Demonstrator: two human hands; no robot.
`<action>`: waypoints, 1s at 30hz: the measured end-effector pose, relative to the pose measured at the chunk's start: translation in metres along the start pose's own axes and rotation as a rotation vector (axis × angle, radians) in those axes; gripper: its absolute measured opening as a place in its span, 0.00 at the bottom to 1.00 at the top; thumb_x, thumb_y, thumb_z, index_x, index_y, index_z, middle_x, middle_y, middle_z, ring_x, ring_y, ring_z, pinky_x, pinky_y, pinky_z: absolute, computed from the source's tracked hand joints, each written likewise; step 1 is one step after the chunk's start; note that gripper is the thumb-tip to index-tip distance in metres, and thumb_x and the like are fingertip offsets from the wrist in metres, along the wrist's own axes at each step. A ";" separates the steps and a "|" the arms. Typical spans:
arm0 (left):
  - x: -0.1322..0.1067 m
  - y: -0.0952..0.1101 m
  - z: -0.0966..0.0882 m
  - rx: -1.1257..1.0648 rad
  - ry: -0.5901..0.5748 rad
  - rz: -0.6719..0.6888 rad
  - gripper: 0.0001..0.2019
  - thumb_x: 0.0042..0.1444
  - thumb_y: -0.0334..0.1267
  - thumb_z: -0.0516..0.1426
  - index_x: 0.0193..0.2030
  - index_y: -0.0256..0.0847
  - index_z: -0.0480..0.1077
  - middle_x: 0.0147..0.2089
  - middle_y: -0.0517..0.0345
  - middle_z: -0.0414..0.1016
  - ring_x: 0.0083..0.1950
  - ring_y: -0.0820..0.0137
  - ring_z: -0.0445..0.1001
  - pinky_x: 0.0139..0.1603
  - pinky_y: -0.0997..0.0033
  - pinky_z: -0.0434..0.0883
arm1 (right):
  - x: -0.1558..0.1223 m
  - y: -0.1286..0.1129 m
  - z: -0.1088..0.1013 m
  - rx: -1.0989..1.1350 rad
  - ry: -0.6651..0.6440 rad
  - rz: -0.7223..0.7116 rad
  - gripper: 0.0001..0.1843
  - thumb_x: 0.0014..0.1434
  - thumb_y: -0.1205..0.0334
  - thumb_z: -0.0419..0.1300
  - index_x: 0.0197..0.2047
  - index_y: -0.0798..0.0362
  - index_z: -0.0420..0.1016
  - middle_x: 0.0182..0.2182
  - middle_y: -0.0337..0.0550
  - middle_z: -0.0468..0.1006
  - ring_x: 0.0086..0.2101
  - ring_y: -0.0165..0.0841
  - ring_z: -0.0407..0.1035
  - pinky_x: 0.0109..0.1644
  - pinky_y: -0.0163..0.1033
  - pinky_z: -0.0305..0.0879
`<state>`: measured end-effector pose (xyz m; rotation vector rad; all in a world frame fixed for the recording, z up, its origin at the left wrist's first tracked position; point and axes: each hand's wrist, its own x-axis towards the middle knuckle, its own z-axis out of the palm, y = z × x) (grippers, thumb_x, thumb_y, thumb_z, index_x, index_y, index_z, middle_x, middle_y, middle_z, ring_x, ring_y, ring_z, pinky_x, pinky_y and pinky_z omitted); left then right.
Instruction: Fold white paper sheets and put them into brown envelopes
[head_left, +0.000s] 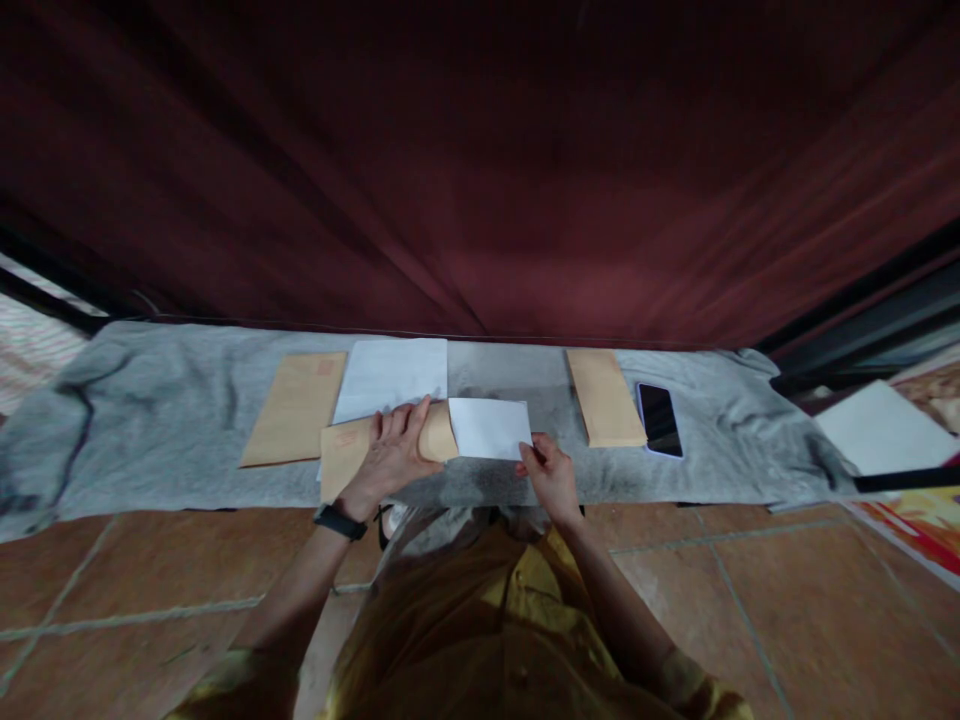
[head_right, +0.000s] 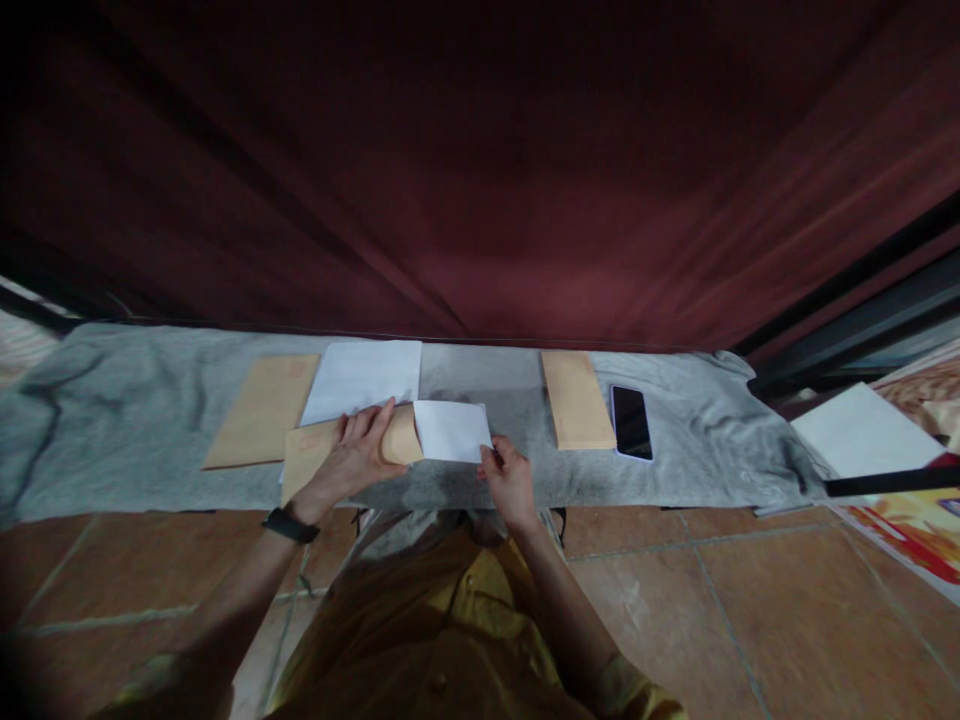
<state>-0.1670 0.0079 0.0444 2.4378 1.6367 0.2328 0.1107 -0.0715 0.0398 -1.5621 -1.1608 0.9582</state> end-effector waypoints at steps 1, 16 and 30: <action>0.000 0.000 0.000 0.006 0.006 0.005 0.61 0.48 0.53 0.68 0.80 0.43 0.37 0.70 0.38 0.61 0.72 0.42 0.58 0.75 0.36 0.43 | 0.000 0.000 0.000 -0.016 -0.011 -0.004 0.18 0.65 0.43 0.56 0.40 0.49 0.74 0.22 0.37 0.77 0.24 0.36 0.75 0.31 0.38 0.71; -0.002 -0.003 0.009 0.026 0.090 0.058 0.60 0.47 0.52 0.68 0.80 0.40 0.38 0.68 0.36 0.62 0.70 0.42 0.61 0.73 0.31 0.48 | 0.032 -0.004 -0.029 -0.332 -0.220 -0.086 0.15 0.64 0.54 0.55 0.27 0.48 0.70 0.20 0.37 0.75 0.23 0.32 0.70 0.27 0.33 0.58; -0.004 0.000 0.011 0.050 0.128 0.097 0.58 0.47 0.52 0.68 0.79 0.40 0.44 0.68 0.35 0.62 0.70 0.42 0.60 0.74 0.31 0.44 | 0.037 0.010 -0.022 -0.411 -0.328 0.043 0.13 0.66 0.63 0.55 0.29 0.50 0.74 0.22 0.37 0.78 0.23 0.29 0.70 0.29 0.32 0.59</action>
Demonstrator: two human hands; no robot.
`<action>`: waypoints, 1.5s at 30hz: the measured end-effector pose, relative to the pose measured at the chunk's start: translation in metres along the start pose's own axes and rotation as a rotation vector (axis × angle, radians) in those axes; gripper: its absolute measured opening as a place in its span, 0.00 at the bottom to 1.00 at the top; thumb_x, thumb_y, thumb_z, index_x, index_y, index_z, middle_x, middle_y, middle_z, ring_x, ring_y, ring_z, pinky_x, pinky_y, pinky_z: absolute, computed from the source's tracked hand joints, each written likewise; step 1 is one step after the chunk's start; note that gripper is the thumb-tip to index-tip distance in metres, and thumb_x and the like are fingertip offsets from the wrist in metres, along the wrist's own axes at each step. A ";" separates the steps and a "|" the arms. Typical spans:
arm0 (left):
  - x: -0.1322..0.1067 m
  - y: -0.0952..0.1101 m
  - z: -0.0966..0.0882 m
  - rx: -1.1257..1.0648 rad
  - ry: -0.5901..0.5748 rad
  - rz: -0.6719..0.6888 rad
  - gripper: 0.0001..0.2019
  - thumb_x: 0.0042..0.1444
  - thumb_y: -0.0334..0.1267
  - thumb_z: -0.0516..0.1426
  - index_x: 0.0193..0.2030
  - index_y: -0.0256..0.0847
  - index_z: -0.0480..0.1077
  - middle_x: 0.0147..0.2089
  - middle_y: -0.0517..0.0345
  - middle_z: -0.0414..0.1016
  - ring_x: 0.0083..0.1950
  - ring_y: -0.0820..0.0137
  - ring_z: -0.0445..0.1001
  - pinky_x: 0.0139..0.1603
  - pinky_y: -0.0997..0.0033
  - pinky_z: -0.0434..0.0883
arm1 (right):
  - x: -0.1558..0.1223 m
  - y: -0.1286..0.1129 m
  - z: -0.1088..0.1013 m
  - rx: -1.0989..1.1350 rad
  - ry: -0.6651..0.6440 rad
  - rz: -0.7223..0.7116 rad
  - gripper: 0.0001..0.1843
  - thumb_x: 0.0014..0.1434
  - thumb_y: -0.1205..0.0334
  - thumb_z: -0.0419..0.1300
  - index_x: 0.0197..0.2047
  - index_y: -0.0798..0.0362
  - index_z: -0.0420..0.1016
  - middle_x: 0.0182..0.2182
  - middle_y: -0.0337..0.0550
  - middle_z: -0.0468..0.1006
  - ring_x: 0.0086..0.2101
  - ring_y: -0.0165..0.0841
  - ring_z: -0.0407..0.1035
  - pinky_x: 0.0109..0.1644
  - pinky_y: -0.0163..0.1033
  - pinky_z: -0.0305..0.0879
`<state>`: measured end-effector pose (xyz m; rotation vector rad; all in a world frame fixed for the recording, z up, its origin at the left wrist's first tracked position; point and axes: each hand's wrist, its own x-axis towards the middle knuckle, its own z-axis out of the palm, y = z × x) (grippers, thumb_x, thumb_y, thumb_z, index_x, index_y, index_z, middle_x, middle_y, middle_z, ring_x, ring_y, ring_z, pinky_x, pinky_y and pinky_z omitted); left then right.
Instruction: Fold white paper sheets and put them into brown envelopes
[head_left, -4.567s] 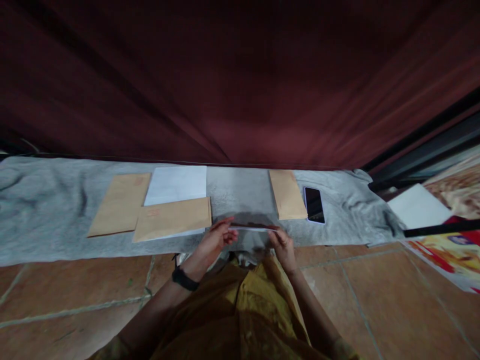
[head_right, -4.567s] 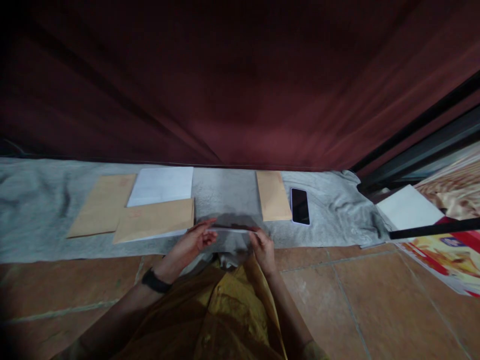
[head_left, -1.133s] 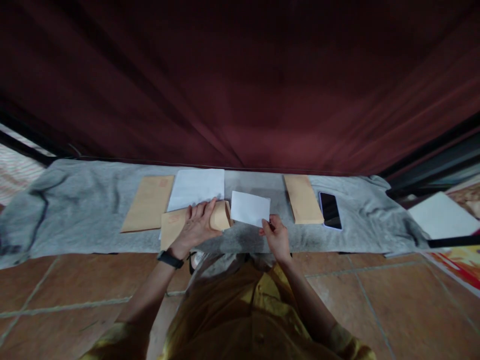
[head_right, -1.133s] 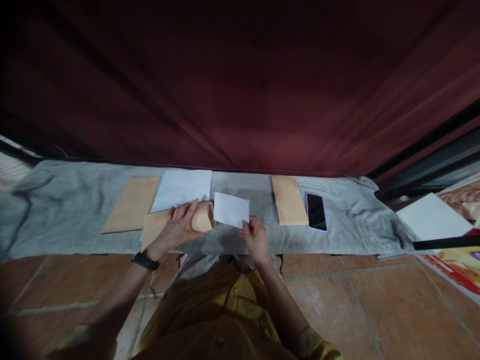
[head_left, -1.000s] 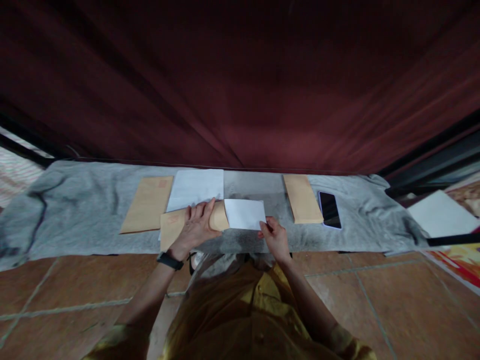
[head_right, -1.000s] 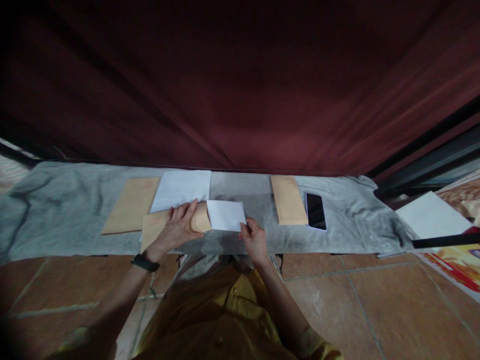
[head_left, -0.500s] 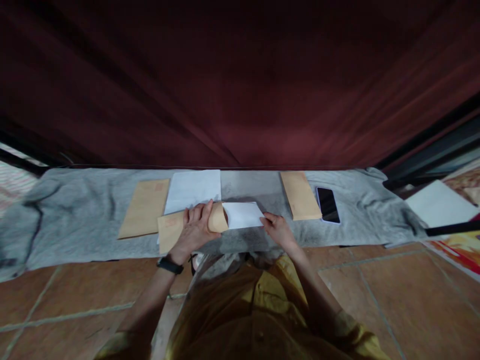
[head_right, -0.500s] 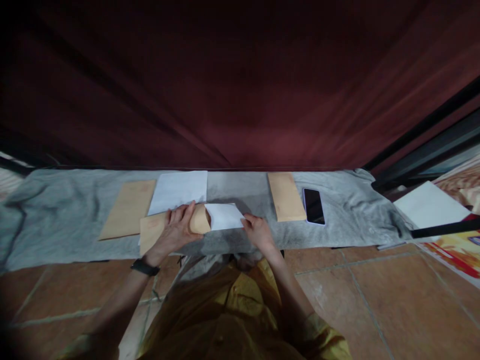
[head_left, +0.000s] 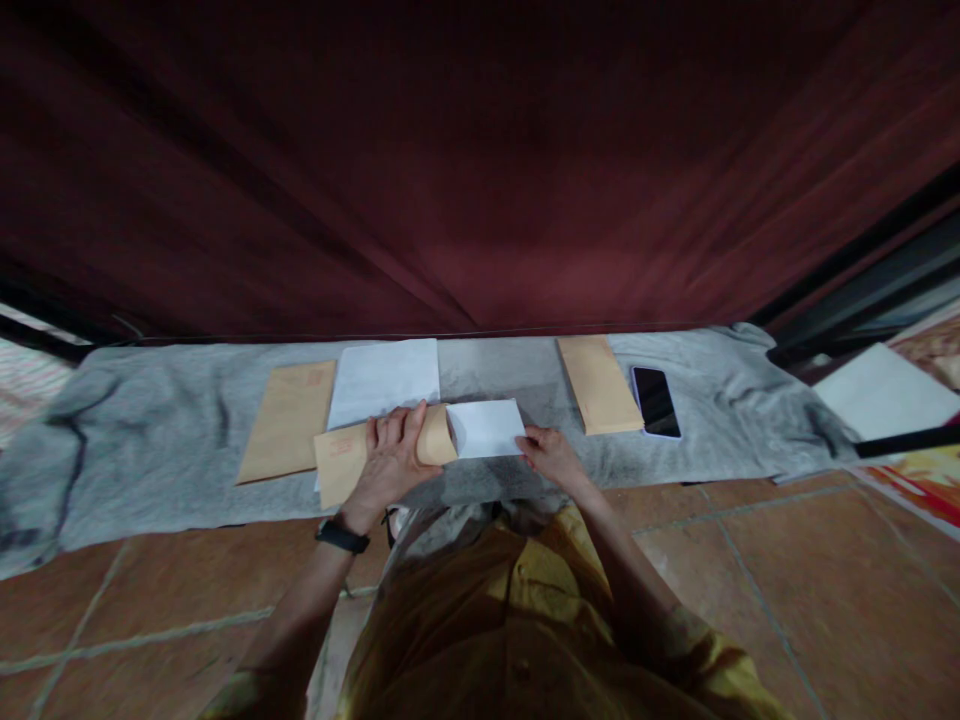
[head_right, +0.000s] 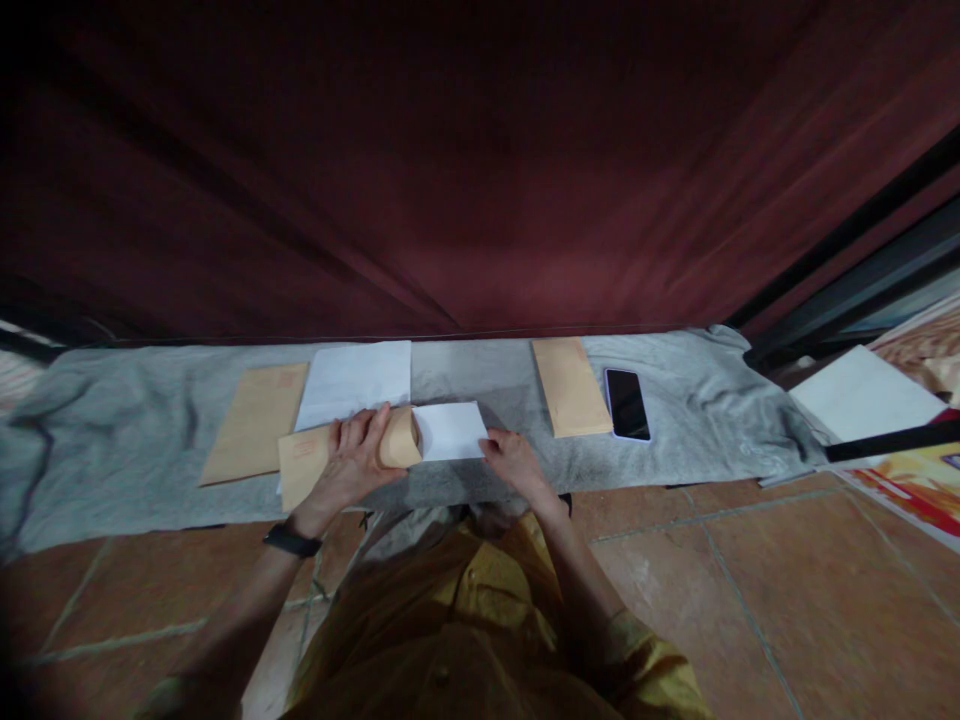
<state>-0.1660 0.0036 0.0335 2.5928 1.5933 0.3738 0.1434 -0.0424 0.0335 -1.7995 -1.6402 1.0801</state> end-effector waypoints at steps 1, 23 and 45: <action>0.000 0.000 0.000 0.001 0.001 0.004 0.57 0.47 0.52 0.68 0.79 0.40 0.44 0.68 0.35 0.62 0.70 0.42 0.60 0.74 0.31 0.44 | 0.001 0.000 0.002 -0.009 -0.002 0.000 0.13 0.66 0.64 0.55 0.30 0.51 0.75 0.23 0.37 0.78 0.24 0.29 0.70 0.30 0.32 0.60; -0.003 0.002 -0.001 0.034 0.046 0.031 0.54 0.52 0.55 0.65 0.78 0.36 0.42 0.70 0.29 0.59 0.73 0.41 0.57 0.74 0.33 0.44 | -0.028 -0.026 0.028 0.269 0.146 -0.289 0.24 0.63 0.73 0.49 0.49 0.46 0.83 0.50 0.40 0.85 0.52 0.34 0.78 0.60 0.41 0.71; 0.000 0.006 -0.010 -0.020 -0.039 0.135 0.57 0.50 0.52 0.67 0.79 0.39 0.40 0.69 0.32 0.60 0.72 0.40 0.58 0.74 0.33 0.46 | 0.005 0.000 0.046 0.359 0.178 0.037 0.21 0.68 0.50 0.52 0.25 0.48 0.67 0.24 0.39 0.74 0.29 0.34 0.69 0.32 0.35 0.65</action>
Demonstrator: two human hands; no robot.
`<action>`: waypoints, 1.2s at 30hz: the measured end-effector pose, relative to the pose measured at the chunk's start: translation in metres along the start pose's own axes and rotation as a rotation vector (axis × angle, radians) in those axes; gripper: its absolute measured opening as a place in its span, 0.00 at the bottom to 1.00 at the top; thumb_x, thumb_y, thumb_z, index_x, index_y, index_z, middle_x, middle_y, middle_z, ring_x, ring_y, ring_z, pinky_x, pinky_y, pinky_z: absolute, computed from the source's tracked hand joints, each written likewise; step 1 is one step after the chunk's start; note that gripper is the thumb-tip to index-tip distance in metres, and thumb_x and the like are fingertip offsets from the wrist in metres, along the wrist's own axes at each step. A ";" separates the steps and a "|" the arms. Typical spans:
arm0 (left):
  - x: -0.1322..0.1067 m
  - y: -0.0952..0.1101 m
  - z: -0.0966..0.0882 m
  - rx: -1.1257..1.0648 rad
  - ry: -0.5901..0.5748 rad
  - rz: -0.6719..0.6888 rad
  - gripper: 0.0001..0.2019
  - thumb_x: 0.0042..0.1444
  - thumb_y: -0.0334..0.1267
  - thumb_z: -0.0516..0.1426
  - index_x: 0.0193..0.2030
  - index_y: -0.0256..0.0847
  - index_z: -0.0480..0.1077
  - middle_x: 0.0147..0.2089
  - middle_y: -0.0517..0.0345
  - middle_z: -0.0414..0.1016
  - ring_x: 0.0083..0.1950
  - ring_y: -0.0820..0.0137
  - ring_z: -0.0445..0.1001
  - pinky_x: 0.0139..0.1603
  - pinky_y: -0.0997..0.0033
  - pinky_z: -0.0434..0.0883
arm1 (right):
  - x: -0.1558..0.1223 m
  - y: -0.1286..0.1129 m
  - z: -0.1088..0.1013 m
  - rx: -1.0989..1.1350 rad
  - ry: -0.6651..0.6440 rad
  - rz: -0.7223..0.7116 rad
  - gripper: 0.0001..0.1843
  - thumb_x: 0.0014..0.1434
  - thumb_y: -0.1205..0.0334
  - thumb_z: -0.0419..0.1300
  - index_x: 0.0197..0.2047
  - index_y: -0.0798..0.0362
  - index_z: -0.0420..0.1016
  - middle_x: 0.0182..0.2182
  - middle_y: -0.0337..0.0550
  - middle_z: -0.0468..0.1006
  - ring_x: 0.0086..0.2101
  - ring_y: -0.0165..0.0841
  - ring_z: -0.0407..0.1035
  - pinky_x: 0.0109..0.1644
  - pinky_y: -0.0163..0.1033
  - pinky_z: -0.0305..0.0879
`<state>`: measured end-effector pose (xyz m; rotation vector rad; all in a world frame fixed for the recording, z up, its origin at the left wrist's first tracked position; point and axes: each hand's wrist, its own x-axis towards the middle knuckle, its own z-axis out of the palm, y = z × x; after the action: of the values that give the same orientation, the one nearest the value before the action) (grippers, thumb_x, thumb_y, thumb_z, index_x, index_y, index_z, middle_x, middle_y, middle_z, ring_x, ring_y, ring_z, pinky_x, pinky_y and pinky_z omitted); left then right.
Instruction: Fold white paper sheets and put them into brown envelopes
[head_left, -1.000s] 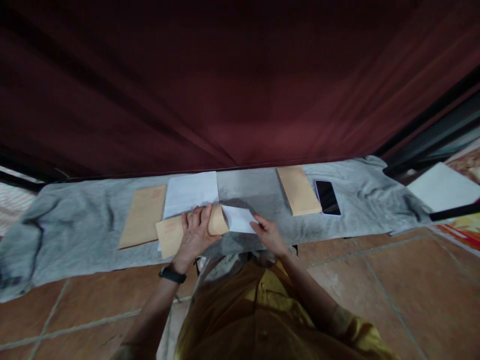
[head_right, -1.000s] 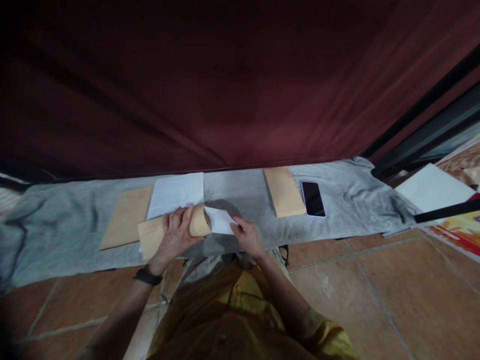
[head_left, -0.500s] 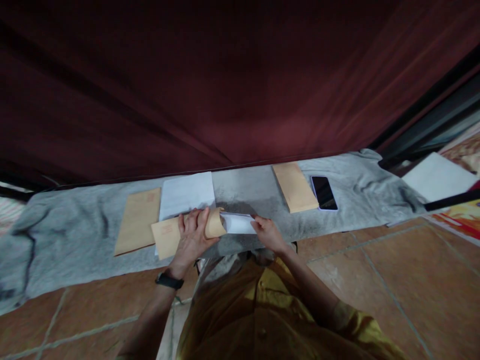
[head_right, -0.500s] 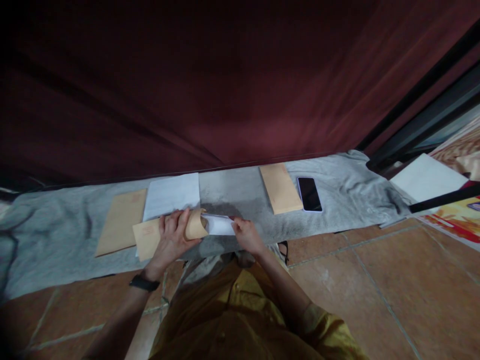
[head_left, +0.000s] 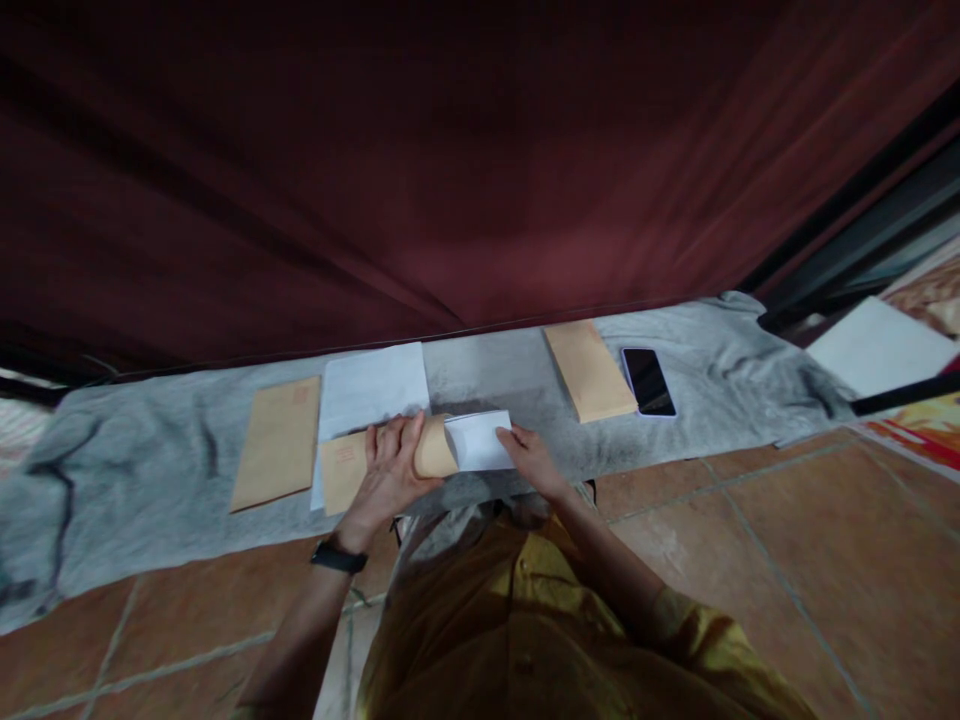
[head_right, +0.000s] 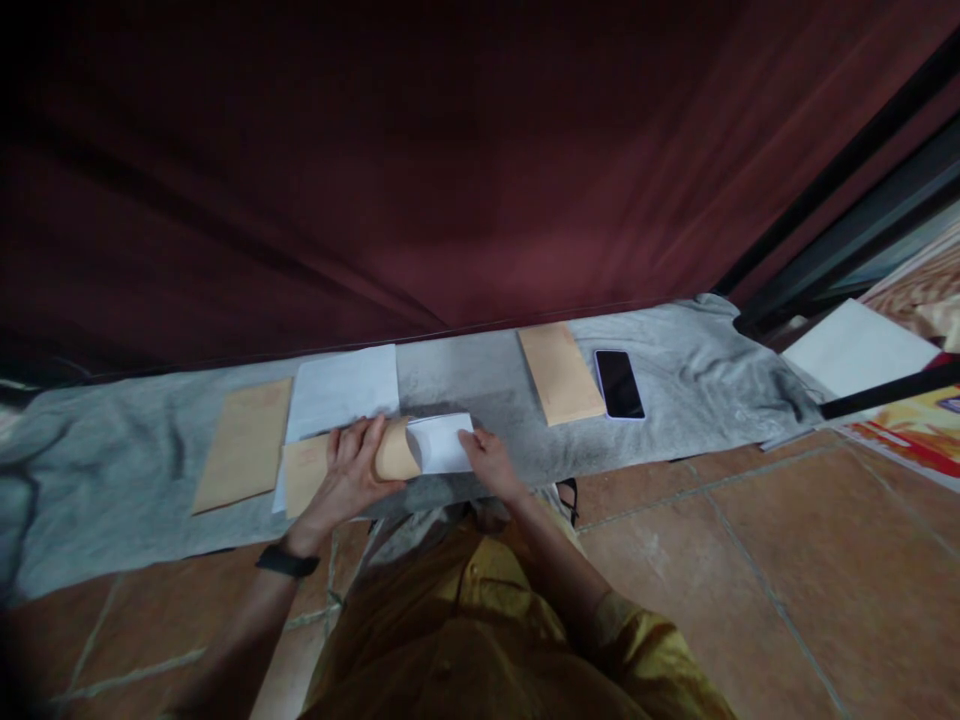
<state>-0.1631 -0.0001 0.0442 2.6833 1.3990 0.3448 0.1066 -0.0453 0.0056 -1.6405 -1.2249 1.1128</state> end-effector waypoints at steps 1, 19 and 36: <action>0.000 0.001 0.000 0.000 -0.005 0.004 0.57 0.50 0.52 0.67 0.79 0.39 0.40 0.69 0.33 0.60 0.72 0.40 0.58 0.74 0.33 0.45 | 0.001 0.000 0.001 0.000 -0.003 0.011 0.23 0.69 0.48 0.51 0.24 0.48 0.66 0.24 0.40 0.73 0.29 0.34 0.69 0.32 0.35 0.64; 0.008 0.014 0.004 -0.024 -0.058 0.008 0.59 0.47 0.50 0.69 0.79 0.39 0.41 0.72 0.32 0.58 0.75 0.39 0.56 0.75 0.31 0.45 | 0.004 -0.006 0.019 -0.004 0.013 0.054 0.11 0.65 0.57 0.55 0.31 0.49 0.72 0.25 0.35 0.72 0.29 0.32 0.69 0.34 0.34 0.64; 0.027 0.028 0.015 -0.079 0.040 0.086 0.61 0.47 0.50 0.69 0.80 0.44 0.37 0.71 0.35 0.58 0.74 0.41 0.56 0.75 0.33 0.46 | 0.004 -0.015 0.038 0.140 0.087 -0.036 0.12 0.63 0.64 0.57 0.29 0.50 0.78 0.26 0.36 0.76 0.30 0.30 0.71 0.37 0.33 0.65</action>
<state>-0.1221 0.0066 0.0387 2.6918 1.2547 0.4532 0.0672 -0.0346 0.0075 -1.5388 -1.0918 1.0693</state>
